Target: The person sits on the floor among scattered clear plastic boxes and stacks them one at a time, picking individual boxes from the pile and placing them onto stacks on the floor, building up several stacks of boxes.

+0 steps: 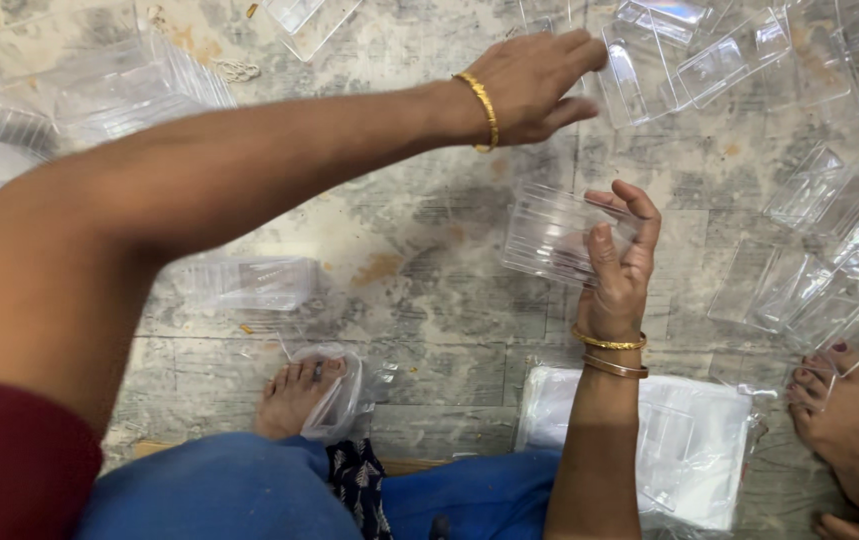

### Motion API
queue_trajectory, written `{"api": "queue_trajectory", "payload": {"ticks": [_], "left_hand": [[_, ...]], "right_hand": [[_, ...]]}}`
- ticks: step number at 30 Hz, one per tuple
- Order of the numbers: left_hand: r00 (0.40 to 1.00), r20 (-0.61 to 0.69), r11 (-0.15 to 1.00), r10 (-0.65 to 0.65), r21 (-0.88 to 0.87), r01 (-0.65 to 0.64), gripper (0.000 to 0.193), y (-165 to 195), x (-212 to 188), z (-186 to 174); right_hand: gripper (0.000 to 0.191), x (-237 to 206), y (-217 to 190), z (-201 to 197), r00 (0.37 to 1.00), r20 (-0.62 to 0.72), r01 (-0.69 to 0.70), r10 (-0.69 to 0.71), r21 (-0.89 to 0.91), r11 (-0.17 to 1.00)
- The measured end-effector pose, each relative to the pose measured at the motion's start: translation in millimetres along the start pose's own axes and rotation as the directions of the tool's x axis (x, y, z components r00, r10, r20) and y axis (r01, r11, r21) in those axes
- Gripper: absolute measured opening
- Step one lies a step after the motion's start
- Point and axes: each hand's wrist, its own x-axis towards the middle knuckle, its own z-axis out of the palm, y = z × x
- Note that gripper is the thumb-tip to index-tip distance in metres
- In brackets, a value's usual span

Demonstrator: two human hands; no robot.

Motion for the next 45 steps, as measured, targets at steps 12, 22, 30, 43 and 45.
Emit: {"api": "queue_trajectory", "payload": {"ticks": [12,22,30,43,45], "left_hand": [[0.966,0.255,0.794,-0.032,-0.581,0.179,0.037,8,-42,-46],[0.944,0.289,0.515,0.158,-0.840,0.171,0.025,62,-75,-76],[0.859,0.507,0.467,0.071,-0.778,0.420,0.040,24,-96,-82],[0.423,0.438,0.573,-0.793,0.301,0.763,0.047,-82,-34,-96],[0.458,0.426,0.590,-0.780,0.257,0.766,0.052,-68,-28,-99]], "right_hand": [[0.082,5,5,-4,0.999,-0.031,-0.022,0.026,0.113,0.993],[0.086,-4,3,-1,0.991,0.068,0.085,-0.113,0.329,0.941],[0.052,-10,5,-5,0.957,0.270,0.050,-0.111,0.223,0.974],[0.050,-4,7,2,0.978,0.196,0.046,-0.076,0.149,0.988],[0.058,-4,8,2,0.980,0.185,0.057,-0.075,0.101,0.993]]}}
